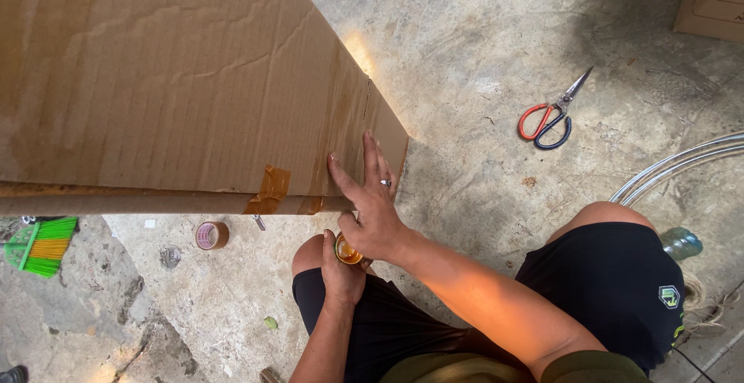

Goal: The person holds a long cardboard box upright and rubs a liquid from a small plastic cup along its folded seams and edges, pressing the flaps closed. They rotate the box to treat different sides, then sit on the ground and continue working the seams before setting the box down.

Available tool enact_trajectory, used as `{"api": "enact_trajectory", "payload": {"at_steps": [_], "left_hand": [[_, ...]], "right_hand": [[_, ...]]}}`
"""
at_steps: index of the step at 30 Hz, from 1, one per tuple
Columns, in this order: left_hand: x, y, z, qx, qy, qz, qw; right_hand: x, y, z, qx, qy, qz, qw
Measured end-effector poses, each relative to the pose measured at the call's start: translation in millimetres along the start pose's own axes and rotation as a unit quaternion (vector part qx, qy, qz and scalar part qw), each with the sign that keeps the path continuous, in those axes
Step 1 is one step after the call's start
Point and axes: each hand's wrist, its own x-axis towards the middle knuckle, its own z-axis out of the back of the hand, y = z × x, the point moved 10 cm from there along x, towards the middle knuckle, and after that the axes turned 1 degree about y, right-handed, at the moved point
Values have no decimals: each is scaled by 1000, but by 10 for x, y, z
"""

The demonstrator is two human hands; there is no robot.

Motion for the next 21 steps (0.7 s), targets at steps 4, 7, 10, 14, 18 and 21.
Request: {"api": "enact_trajectory", "payload": {"at_steps": [4, 7, 10, 14, 18, 21], "left_hand": [[-13, 62, 30, -23, -24, 19, 999], [-15, 44, -42, -37, 34, -1, 999], [-21, 59, -78, -48, 70, 3, 996], [-13, 52, -94, -48, 64, 7, 997], [-52, 72, -134, -59, 40, 42, 997], [-66, 86, -133, -56, 44, 47, 996]], "right_hand": [[-102, 38, -54, -12, 8, 1, 1000], [-159, 40, -110, 3, 20, -8, 1000], [-191, 87, -80, 9, -1, 9, 1000], [-224, 99, -76, 27, -2, 12, 1000], [-261, 137, -63, 9, -23, 27, 999], [-314, 156, -70, -12, -32, 28, 999]]}}
